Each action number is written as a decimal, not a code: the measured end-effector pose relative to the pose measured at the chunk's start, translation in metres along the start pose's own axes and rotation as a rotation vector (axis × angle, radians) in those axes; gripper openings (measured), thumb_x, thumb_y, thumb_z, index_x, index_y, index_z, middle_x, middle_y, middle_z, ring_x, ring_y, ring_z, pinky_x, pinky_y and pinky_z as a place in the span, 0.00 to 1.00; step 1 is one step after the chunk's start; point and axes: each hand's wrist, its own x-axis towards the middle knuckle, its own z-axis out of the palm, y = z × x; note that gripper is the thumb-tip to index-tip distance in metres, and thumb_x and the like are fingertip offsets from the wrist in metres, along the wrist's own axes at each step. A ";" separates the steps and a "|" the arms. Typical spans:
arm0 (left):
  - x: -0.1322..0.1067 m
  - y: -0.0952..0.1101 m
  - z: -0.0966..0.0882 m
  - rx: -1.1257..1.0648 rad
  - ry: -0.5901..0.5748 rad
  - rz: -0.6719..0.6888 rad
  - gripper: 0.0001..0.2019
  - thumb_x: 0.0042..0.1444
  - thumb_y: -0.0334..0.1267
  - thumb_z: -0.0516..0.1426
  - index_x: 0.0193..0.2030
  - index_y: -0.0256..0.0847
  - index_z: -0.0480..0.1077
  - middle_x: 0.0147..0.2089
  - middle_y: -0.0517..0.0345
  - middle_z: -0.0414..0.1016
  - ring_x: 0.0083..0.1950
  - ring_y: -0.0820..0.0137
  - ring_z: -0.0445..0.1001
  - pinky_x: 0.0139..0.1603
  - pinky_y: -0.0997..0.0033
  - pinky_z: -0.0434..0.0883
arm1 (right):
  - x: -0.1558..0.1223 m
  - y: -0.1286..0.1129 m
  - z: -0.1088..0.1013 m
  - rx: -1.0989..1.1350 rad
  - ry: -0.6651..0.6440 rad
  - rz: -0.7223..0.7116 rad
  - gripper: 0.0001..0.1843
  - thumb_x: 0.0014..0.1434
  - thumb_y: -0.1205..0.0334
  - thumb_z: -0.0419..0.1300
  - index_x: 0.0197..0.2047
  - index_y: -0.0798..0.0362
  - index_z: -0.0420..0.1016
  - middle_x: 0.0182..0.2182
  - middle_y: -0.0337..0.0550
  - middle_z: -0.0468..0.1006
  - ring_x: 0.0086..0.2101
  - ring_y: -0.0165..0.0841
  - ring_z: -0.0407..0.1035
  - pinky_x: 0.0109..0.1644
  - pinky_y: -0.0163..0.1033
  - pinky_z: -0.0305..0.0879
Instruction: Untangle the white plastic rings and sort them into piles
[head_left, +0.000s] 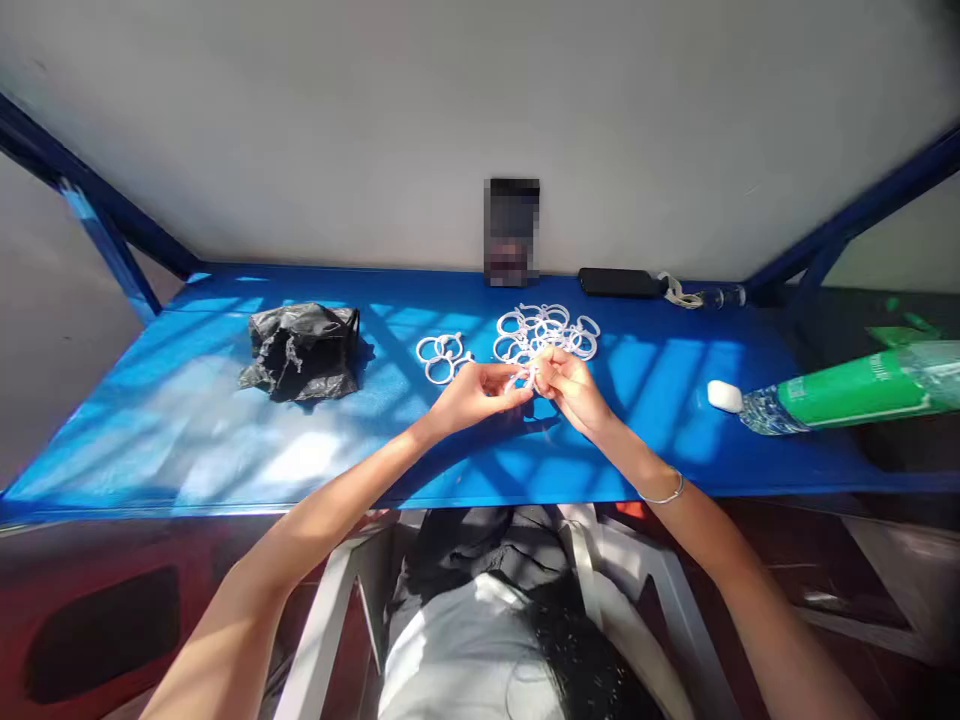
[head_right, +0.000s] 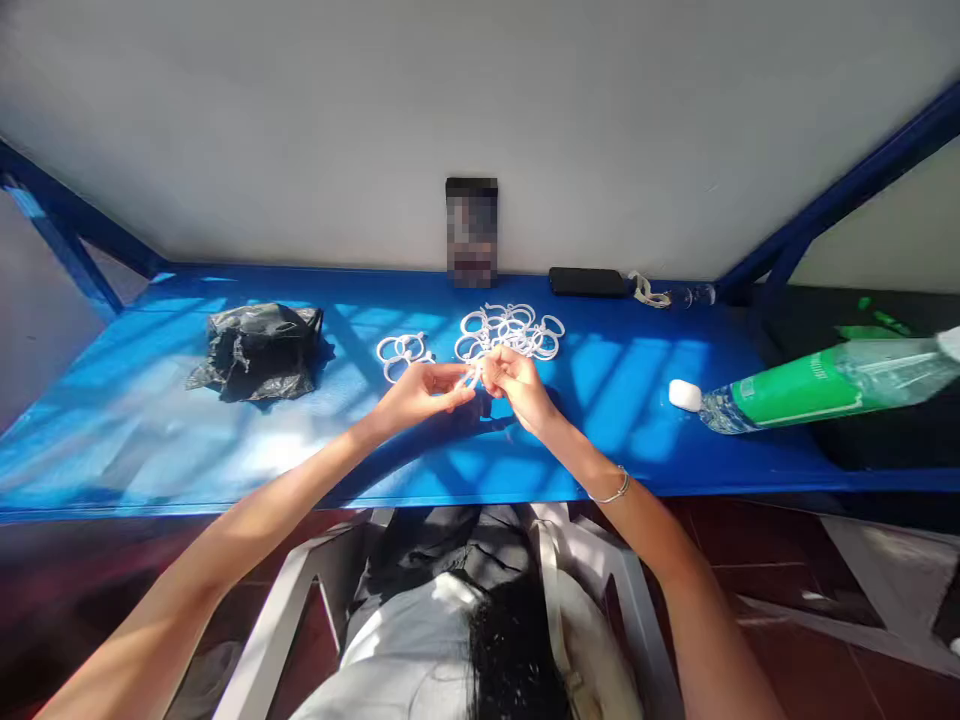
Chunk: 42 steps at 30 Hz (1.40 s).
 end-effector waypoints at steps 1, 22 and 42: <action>0.000 0.000 0.000 -0.016 -0.013 0.005 0.29 0.53 0.58 0.62 0.49 0.31 0.77 0.27 0.60 0.70 0.25 0.76 0.63 0.26 0.74 0.60 | 0.000 -0.001 0.001 -0.005 0.002 0.006 0.24 0.50 0.43 0.73 0.24 0.50 0.68 0.17 0.32 0.63 0.21 0.26 0.52 0.25 0.36 0.47; 0.000 0.004 -0.048 1.433 0.323 -0.277 0.14 0.63 0.43 0.57 0.48 0.35 0.73 0.53 0.38 0.71 0.57 0.48 0.70 0.50 0.58 0.70 | 0.007 0.008 -0.020 -1.149 0.076 -0.353 0.09 0.61 0.66 0.55 0.39 0.50 0.77 0.39 0.46 0.80 0.44 0.43 0.71 0.50 0.49 0.69; 0.006 -0.022 -0.041 1.153 0.295 0.257 0.12 0.63 0.41 0.58 0.50 0.39 0.71 0.49 0.46 0.73 0.50 0.56 0.70 0.50 0.58 0.69 | 0.004 0.007 -0.013 -1.597 -0.018 -0.261 0.04 0.63 0.64 0.63 0.37 0.50 0.80 0.41 0.47 0.78 0.46 0.45 0.67 0.50 0.49 0.66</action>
